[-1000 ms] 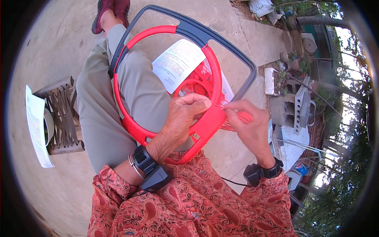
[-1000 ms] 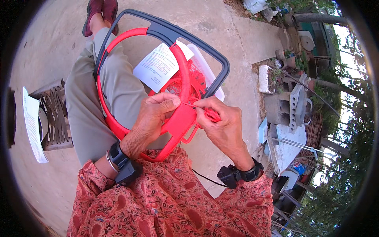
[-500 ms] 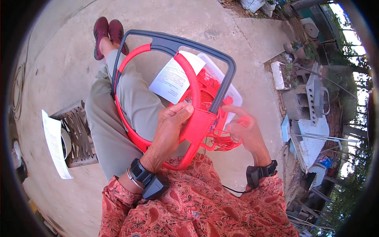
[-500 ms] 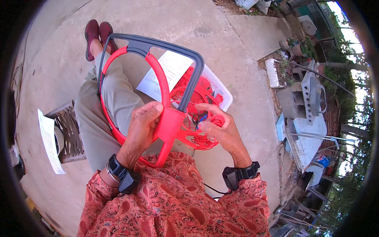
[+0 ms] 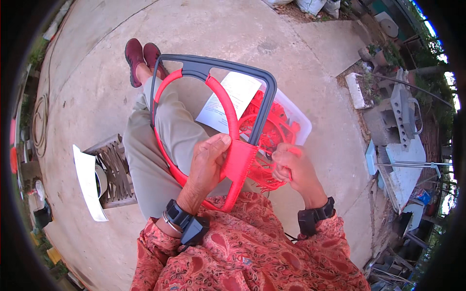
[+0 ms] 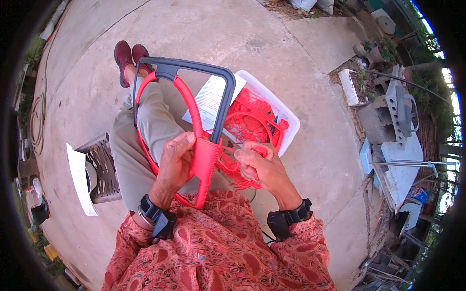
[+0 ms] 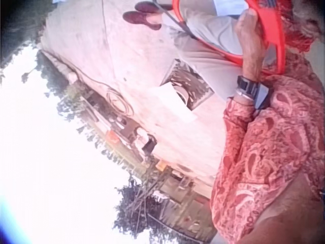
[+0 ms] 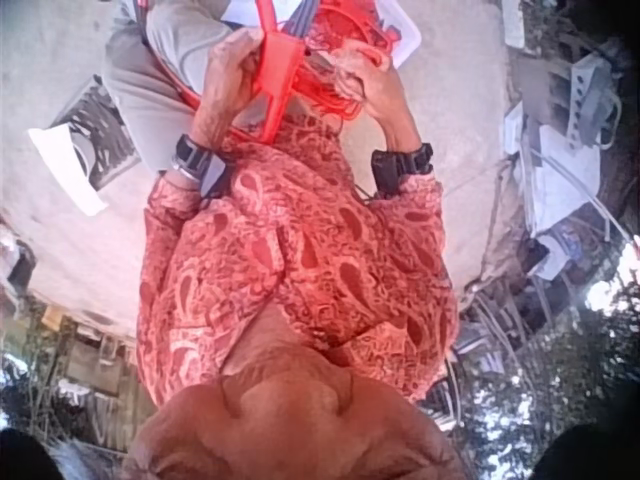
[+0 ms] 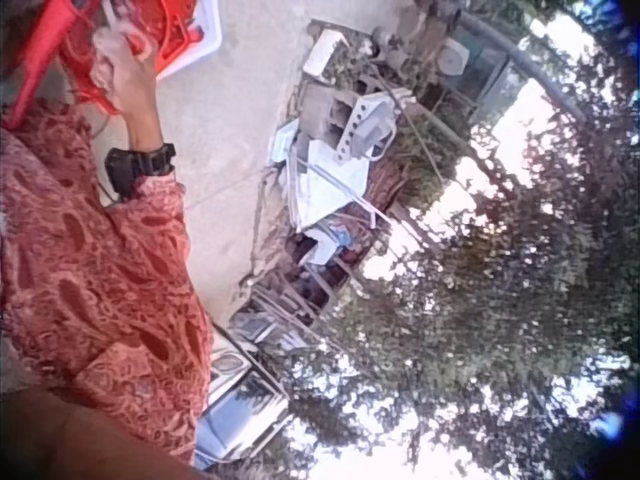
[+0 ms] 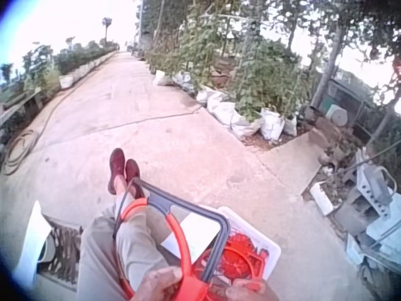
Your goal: Wrapping a red cord or string tightly around the edge of a red and black circular plastic frame.
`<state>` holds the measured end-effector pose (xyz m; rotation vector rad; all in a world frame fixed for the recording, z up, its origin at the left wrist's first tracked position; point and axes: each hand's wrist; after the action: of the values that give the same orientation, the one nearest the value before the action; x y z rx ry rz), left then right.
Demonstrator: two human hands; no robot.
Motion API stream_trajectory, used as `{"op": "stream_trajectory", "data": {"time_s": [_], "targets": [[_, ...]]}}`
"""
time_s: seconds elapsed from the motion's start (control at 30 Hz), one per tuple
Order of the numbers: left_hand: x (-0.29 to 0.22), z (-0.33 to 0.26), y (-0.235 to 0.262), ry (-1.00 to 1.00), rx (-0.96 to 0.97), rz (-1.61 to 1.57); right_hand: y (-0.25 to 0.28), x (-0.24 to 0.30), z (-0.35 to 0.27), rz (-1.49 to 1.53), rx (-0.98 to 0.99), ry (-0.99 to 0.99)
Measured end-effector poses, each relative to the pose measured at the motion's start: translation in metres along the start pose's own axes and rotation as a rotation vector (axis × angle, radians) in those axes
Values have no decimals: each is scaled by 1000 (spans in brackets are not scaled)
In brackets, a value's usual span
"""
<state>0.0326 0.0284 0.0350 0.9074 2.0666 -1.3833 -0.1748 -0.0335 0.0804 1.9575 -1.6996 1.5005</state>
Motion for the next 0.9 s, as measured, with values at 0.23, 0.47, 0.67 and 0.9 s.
{"op": "stream_trajectory", "data": {"time_s": [0.23,0.47,0.67,0.9], "targets": [[0,-1,3,-28,17,25,-3,13,-14,-7,-78,101],[-2,-1,-1,29,16,-20,1,14,-23,-185,-101,122],[4,1,0,-70,-43,-132,1,10,-24,-192,-102,122],[0,-1,-6,3,-132,-40,1,13,-28,-215,-158,151]]}}
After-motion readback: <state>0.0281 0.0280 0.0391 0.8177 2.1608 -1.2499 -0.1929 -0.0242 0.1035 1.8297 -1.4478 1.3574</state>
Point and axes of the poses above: each hand's wrist, its own z-axis towards the middle knuckle, its own y-axis out of the back of the hand, x = y × z, and after that the axes turned 5 degrees about z, right-handed
